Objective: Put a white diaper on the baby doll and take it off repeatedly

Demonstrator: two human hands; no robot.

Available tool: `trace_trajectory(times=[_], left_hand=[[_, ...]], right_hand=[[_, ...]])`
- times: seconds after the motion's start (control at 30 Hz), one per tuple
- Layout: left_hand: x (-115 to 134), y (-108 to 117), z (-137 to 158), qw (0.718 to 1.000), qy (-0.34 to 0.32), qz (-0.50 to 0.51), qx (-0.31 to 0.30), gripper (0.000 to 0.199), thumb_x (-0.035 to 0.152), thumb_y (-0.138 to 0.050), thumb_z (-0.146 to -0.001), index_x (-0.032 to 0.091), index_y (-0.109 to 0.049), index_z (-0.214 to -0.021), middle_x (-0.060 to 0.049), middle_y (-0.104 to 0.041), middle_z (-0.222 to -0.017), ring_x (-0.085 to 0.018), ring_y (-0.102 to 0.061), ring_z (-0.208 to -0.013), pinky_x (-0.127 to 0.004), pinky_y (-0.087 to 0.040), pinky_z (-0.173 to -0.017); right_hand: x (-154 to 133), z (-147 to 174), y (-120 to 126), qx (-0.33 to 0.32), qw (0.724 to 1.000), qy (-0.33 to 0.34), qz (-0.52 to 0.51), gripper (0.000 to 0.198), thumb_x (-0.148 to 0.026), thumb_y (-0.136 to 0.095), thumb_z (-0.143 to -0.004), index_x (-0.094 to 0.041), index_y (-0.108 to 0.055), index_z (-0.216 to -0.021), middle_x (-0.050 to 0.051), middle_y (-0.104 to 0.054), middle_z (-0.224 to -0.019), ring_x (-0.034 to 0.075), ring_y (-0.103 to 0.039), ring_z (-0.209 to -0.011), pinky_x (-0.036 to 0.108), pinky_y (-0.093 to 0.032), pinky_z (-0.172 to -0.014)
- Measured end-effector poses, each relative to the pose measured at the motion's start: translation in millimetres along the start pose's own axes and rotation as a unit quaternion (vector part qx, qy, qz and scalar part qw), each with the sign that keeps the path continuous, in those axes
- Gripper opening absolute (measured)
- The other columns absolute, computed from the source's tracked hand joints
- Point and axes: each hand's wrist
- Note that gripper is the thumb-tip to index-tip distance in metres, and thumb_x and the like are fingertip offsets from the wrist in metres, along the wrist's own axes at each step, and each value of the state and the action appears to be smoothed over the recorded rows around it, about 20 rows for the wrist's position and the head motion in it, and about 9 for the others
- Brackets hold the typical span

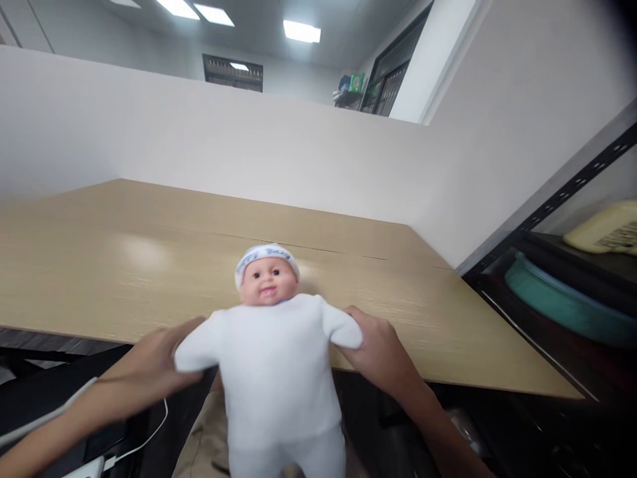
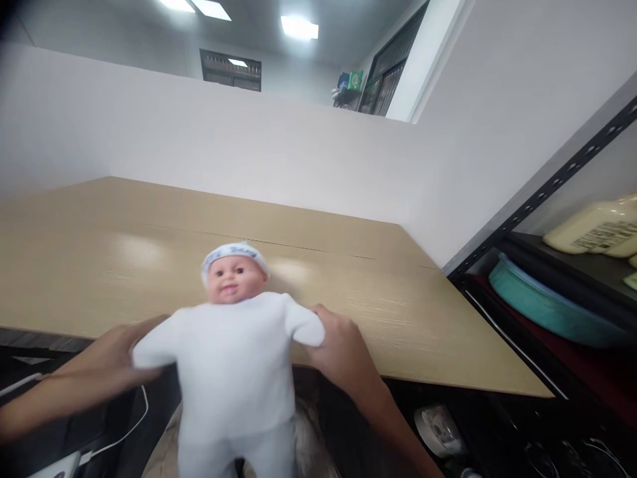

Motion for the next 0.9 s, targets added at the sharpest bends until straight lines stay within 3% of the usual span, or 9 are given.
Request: trace_trajectory(times=[0.03,0.13,0.23,0.47,0.6,0.73,0.9], left_hand=[[1.8,6.0,-22.6,0.999,-0.015,0.021,-0.028,0.047,0.040,-0.070,-0.083,0.027,-0.074,-0.129,-0.002,-0.083,-0.114,-0.033,-0.076,-0.103,-0.036,-0.061,-0.088],[9.8,13.8,-77.1,0.999,-0.022,0.031,-0.030,0.041,0.043,-0.066,-0.082,0.022,-0.073,-0.117,-0.003,-0.082,-0.108,-0.030,-0.074,-0.097,-0.031,-0.054,-0.080],[10.9,7.5,-105.1,0.999,-0.024,0.012,-0.034,0.037,0.047,-0.069,-0.080,0.021,-0.071,-0.106,-0.004,-0.081,-0.102,-0.028,-0.072,-0.091,-0.029,-0.048,-0.074],[-18.2,-15.0,-100.9,0.997,0.029,-0.077,-0.004,0.040,0.062,-0.069,-0.089,0.023,-0.064,-0.100,-0.006,-0.079,-0.101,-0.030,-0.073,-0.091,-0.031,-0.041,-0.071],[-33.7,-23.3,-98.3,0.998,0.020,-0.067,0.008,0.046,0.069,-0.067,-0.091,0.024,-0.065,-0.102,-0.007,-0.078,-0.106,-0.031,-0.070,-0.098,-0.032,-0.045,-0.076],[-42.5,-26.0,-114.1,0.999,0.015,-0.041,0.008,0.049,0.071,-0.068,-0.090,0.024,-0.065,-0.106,-0.006,-0.077,-0.109,-0.031,-0.069,-0.100,-0.032,-0.046,-0.079],[-52.9,-23.0,-153.9,0.998,-0.002,-0.051,0.026,0.057,0.076,-0.067,-0.089,0.023,-0.064,-0.111,-0.007,-0.076,-0.112,-0.030,-0.069,-0.102,-0.033,-0.045,-0.081]], right_hand=[[8.1,-7.2,-3.6,0.010,1.000,-0.012,0.008,0.007,-0.032,-0.064,-0.089,-0.026,-0.064,-0.085,0.003,-0.076,-0.079,0.022,-0.067,-0.069,0.029,-0.038,-0.062],[30.7,-22.4,-16.9,0.031,0.999,-0.038,0.019,0.010,-0.035,-0.066,-0.091,-0.026,-0.066,-0.089,0.004,-0.078,-0.083,0.023,-0.068,-0.071,0.029,-0.038,-0.063],[48.3,-26.8,-30.3,0.040,0.998,-0.057,0.012,0.015,-0.039,-0.066,-0.093,-0.025,-0.071,-0.097,0.005,-0.081,-0.091,0.024,-0.071,-0.077,0.029,-0.040,-0.065],[78.9,-8.6,-52.5,0.108,0.994,-0.018,0.007,0.032,-0.053,-0.069,-0.097,-0.025,-0.071,-0.112,0.009,-0.079,-0.109,0.031,-0.072,-0.103,0.040,-0.053,-0.086],[90.9,-3.7,-58.1,0.098,0.995,-0.004,0.006,0.036,-0.058,-0.066,-0.101,-0.025,-0.069,-0.117,0.010,-0.077,-0.112,0.033,-0.069,-0.105,0.043,-0.054,-0.089],[98.5,-18.3,-58.9,0.072,0.997,0.011,0.002,0.033,-0.055,-0.063,-0.103,-0.025,-0.067,-0.117,0.009,-0.075,-0.111,0.031,-0.069,-0.104,0.042,-0.053,-0.089],[111.6,-58.5,-63.3,0.071,0.997,0.026,0.022,0.029,-0.050,-0.064,-0.102,-0.023,-0.066,-0.112,0.009,-0.075,-0.108,0.030,-0.069,-0.101,0.039,-0.052,-0.088]])
Point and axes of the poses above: each hand's wrist, its own z-axis away from the middle knuckle, its own y-axis out of the back of the hand, x = y × z
